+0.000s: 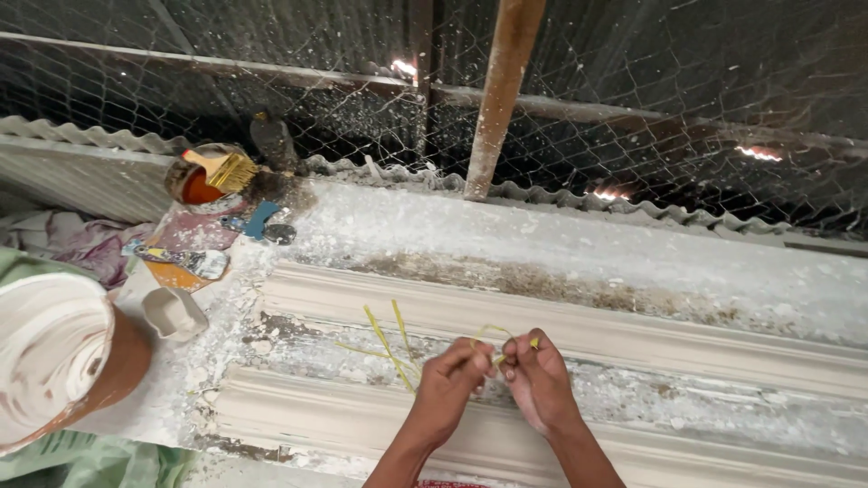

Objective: The recorder is tying small yellow plastic strips into knots or loops while standing at a workshop bench containing plaster cornices.

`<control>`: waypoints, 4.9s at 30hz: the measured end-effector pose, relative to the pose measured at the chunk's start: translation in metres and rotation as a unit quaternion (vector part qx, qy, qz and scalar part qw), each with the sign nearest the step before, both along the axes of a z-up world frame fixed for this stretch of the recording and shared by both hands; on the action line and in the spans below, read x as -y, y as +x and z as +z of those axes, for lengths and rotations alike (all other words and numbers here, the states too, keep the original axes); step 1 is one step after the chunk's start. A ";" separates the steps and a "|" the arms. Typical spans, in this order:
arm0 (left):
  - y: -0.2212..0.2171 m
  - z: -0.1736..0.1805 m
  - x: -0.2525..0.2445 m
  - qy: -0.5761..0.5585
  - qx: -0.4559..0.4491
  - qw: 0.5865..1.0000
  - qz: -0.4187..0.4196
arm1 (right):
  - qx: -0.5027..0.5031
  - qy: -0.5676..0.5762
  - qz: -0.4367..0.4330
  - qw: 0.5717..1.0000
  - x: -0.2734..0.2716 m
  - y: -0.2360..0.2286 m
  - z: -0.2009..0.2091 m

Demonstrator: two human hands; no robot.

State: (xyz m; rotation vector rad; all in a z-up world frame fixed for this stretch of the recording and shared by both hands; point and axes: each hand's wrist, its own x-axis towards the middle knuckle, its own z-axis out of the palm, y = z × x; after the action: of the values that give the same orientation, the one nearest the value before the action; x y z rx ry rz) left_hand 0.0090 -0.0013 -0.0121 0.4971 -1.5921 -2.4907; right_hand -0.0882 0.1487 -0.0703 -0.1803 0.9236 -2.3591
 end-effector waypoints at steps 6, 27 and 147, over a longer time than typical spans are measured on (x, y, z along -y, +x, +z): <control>-0.021 -0.034 0.006 0.051 0.051 0.988 0.140 | -0.246 0.221 0.136 0.934 0.005 0.034 0.004; 0.006 -0.025 0.004 0.018 0.005 0.997 -0.078 | 0.003 0.044 -0.012 0.999 -0.007 -0.007 -0.044; 0.014 -0.065 -0.001 -0.181 -0.262 0.929 0.187 | -0.018 0.448 0.284 0.848 -0.012 0.035 -0.031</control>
State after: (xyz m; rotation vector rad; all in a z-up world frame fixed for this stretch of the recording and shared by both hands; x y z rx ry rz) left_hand 0.0233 -0.0005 -0.0773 0.0584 -1.5052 -1.7902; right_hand -0.0533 0.1604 -0.1014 -0.0938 1.6208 -1.2212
